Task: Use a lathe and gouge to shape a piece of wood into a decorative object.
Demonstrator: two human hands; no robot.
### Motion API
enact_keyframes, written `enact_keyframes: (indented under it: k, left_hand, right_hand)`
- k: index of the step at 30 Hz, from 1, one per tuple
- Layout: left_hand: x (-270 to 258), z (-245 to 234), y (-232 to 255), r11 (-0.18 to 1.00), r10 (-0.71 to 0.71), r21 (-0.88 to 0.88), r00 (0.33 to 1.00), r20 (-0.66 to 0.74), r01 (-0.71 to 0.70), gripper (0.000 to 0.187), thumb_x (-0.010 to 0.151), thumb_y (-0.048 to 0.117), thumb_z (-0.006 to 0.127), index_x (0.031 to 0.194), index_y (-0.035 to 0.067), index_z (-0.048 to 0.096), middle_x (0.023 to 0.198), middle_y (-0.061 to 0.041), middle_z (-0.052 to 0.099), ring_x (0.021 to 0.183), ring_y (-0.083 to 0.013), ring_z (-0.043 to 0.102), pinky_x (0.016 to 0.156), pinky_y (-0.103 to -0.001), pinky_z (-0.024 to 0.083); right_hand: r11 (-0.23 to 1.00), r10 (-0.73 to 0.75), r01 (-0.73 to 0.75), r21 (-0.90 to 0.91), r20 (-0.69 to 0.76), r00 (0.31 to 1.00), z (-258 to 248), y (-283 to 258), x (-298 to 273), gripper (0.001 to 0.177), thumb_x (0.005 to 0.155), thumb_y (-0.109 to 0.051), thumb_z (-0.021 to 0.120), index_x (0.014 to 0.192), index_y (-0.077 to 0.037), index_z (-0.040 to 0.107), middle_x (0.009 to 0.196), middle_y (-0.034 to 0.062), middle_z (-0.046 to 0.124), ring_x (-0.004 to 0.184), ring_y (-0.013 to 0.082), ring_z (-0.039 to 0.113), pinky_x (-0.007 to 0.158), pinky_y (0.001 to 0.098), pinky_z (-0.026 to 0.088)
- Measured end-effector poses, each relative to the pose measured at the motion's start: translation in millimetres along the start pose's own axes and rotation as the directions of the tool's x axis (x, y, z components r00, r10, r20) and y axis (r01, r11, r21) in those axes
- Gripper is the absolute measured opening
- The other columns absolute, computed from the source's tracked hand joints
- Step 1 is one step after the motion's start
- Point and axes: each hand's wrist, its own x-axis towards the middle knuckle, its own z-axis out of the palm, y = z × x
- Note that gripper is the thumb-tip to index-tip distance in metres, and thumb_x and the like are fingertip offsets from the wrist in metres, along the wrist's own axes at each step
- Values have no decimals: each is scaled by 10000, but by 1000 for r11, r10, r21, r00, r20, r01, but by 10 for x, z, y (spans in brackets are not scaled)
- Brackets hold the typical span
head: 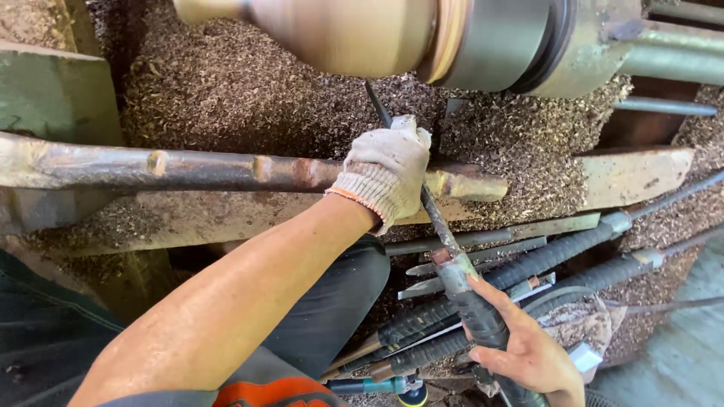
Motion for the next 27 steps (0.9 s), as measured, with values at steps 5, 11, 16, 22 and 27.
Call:
enact_keyframes:
  k: [5,11,16,22,27]
  left_hand:
    - [3,-4,3,1000,5,-7,999,35,-5,459,706,194,817,1100,32,644,1193,-253,604,1003,-420,675,822,-505,568]
    - [30,53,-38,999,33,9,999,22,-33,378,742,178,811,1069,44,677,1108,-237,668,983,-420,699,811,-499,581]
    - [83,130,-75,990,137,45,990,-43,-135,474,632,186,855,1048,48,675,1124,-235,624,942,-399,696,767,-483,576]
    - [128,190,-104,981,179,80,983,-42,-175,455,660,185,821,1062,56,652,1122,-228,631,922,-394,703,744,-484,577]
    - [169,197,-81,986,-41,-165,998,-39,34,215,982,235,588,1126,78,617,1010,-225,698,917,-436,700,769,-525,561]
  right_hand:
    - [999,-13,13,33,-27,1000,98,35,2,1071,726,82,812,1622,-188,291,1037,91,638,792,122,578,633,262,538]
    - [996,-35,41,83,-76,997,331,78,-19,1073,724,94,790,1615,-186,262,1025,89,630,771,116,582,632,258,534]
    - [985,-84,99,143,-109,991,516,130,-26,1050,758,96,772,1624,-164,238,1030,88,619,764,111,574,626,253,522]
    - [970,-209,225,96,-156,965,748,173,5,992,791,89,760,1623,-77,245,1106,101,603,933,122,579,825,257,511]
    - [966,-163,199,163,-213,963,885,256,20,999,778,78,777,1626,-67,269,1131,115,611,935,153,581,821,295,515]
